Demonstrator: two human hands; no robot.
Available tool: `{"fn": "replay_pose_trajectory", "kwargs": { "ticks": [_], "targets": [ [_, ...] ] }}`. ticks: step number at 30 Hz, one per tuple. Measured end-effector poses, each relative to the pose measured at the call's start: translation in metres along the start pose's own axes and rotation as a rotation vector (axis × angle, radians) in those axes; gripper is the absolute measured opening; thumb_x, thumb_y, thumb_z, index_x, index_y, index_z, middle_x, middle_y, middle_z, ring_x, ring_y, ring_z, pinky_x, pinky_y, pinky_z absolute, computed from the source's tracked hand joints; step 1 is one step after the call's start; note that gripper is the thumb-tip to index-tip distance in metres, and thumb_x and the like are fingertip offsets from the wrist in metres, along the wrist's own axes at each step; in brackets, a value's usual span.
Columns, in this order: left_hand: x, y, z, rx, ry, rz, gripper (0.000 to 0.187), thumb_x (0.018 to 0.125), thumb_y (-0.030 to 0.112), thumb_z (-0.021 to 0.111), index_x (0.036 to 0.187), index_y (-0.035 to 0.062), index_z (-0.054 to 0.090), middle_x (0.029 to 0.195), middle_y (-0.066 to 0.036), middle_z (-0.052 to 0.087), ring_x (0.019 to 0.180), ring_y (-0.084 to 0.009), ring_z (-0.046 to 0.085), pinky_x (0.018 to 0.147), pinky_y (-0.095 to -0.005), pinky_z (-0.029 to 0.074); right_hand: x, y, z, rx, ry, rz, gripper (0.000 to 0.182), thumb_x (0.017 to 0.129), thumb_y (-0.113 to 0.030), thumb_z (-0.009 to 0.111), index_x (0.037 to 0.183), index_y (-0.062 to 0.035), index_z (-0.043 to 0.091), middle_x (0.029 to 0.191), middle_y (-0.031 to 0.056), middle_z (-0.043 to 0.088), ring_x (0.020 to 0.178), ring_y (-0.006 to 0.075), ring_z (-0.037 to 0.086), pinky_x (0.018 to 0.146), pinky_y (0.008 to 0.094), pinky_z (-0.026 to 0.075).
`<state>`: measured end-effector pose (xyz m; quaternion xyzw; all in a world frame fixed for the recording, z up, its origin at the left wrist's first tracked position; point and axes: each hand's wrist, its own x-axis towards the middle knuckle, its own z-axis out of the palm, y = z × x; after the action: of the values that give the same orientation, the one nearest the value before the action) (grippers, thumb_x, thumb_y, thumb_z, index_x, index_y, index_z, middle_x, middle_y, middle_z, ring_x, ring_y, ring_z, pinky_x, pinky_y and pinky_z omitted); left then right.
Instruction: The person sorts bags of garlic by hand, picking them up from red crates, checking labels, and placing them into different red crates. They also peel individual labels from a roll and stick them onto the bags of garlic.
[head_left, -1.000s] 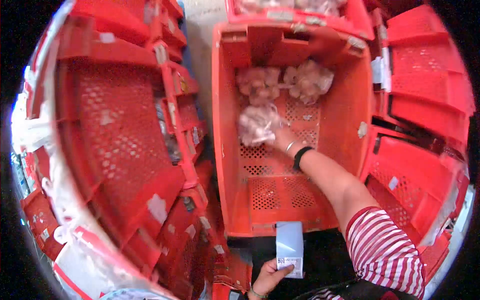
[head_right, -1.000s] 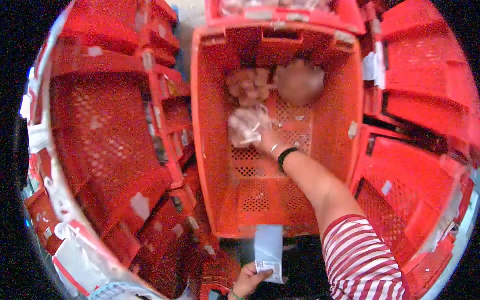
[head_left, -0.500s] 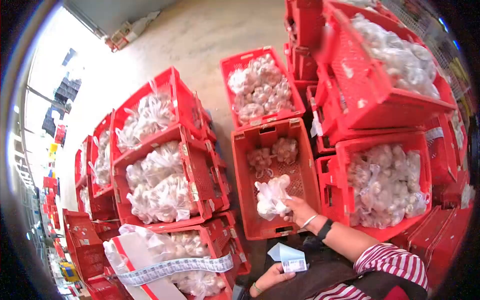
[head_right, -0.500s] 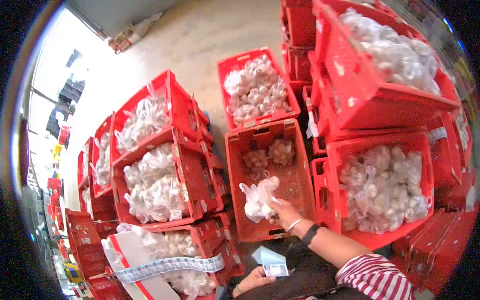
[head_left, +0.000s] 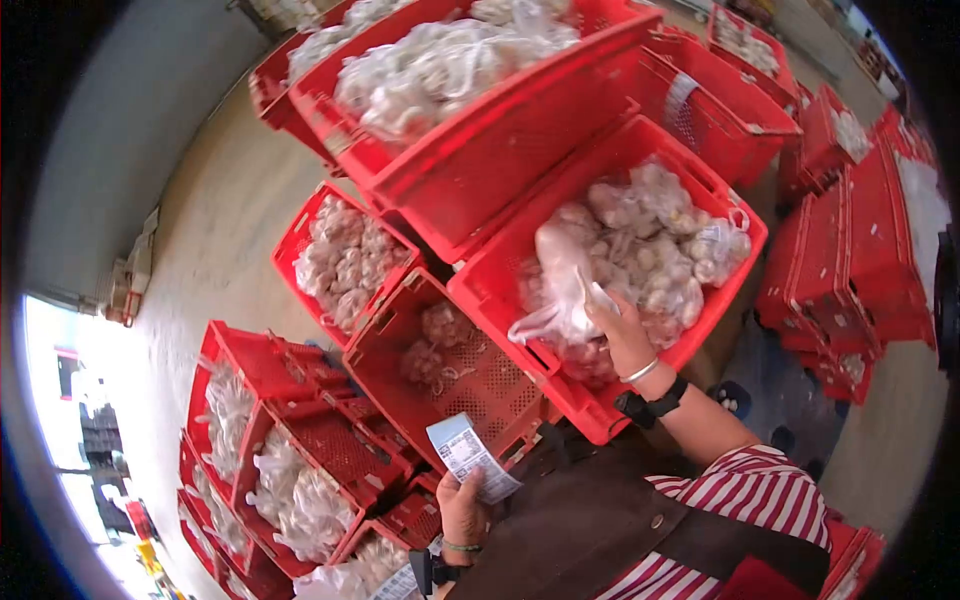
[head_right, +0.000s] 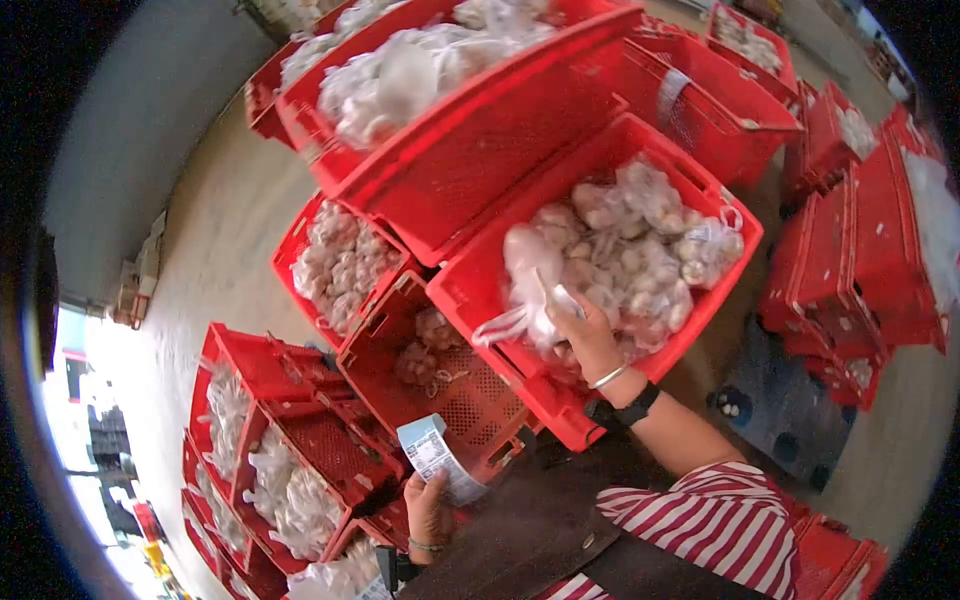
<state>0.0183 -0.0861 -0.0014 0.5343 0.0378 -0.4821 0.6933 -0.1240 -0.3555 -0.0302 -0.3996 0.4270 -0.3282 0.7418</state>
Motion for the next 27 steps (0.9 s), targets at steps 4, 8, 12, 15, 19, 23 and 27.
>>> {"fn": "replay_pose_trajectory", "kwargs": {
  "ticks": [4,8,12,15,19,23,27],
  "targets": [
    [0.005,-0.001,0.014,0.168,-0.041,-0.039,0.020,0.084,0.000,0.052,0.103,-0.0023,0.055,0.097,-0.007,0.062,0.082,-0.0151,0.060,0.075,-0.0286,0.048,0.018,0.029,-0.048,0.320,0.335,0.116,0.025,0.081,-0.030,0.059,0.094,-0.0089,0.054,0.072,0.0021,0.054,0.053,0.0123,0.052,0.040,0.0219,0.040],
    [0.009,-0.003,0.031,0.277,-0.062,-0.094,0.018,0.084,0.001,0.053,0.101,-0.0015,0.056,0.094,-0.007,0.063,0.080,-0.0132,0.060,0.073,-0.0273,0.049,0.008,0.012,-0.076,0.574,0.362,0.179,0.020,0.082,-0.027,0.058,0.092,-0.0106,0.053,0.071,0.0031,0.055,0.052,0.0129,0.051,0.040,0.0218,0.039],
    [0.014,0.000,0.036,0.464,-0.059,-0.033,0.021,0.083,0.008,0.059,0.101,-0.0021,0.058,0.092,-0.004,0.063,0.078,-0.0108,0.058,0.071,-0.0255,0.047,-0.007,-0.030,-0.069,0.660,0.404,0.005,0.022,0.084,-0.028,0.056,0.097,-0.0108,0.053,0.080,0.0014,0.059,0.062,0.0138,0.054,0.047,0.0234,0.043],
    [0.017,0.003,0.036,0.465,-0.061,-0.015,0.020,0.084,0.010,0.058,0.100,-0.0021,0.059,0.092,-0.004,0.063,0.079,-0.0102,0.058,0.072,-0.0250,0.047,0.000,-0.021,-0.099,0.415,0.150,-0.274,0.033,0.085,-0.030,0.056,0.107,-0.0076,0.048,0.092,0.0059,0.055,0.071,0.0150,0.054,0.058,0.0255,0.050],
    [0.024,0.007,0.029,0.368,-0.075,0.005,0.019,0.085,0.009,0.057,0.100,-0.0019,0.059,0.091,-0.003,0.063,0.079,-0.0080,0.057,0.071,-0.0233,0.047,0.015,-0.053,-0.081,1.083,0.064,0.003,0.047,0.089,-0.033,0.047,0.124,-0.0025,0.037,0.112,0.0150,0.052,0.089,0.0207,0.057,0.080,0.0252,0.048],
    [0.034,0.002,0.014,0.234,-0.093,-0.006,0.019,0.084,0.008,0.059,0.101,-0.0013,0.060,0.092,-0.003,0.063,0.079,-0.0075,0.057,0.071,-0.0226,0.047,-0.015,-0.027,-0.019,0.313,-0.175,0.029,0.042,0.088,-0.027,0.051,0.122,-0.0046,0.042,0.109,0.0130,0.055,0.095,0.0186,0.055,0.075,0.0259,0.048],
    [0.043,-0.004,-0.005,0.198,-0.126,0.035,0.017,0.085,0.008,0.057,0.099,-0.0007,0.059,0.091,-0.003,0.062,0.077,-0.0074,0.057,0.069,-0.0239,0.047,-0.061,0.011,0.095,-0.818,-0.797,-0.529,0.033,0.075,-0.013,0.063,0.106,-0.0036,0.056,0.099,0.0087,0.059,0.092,0.0214,0.057,0.076,0.0322,0.047]
  ]
}}
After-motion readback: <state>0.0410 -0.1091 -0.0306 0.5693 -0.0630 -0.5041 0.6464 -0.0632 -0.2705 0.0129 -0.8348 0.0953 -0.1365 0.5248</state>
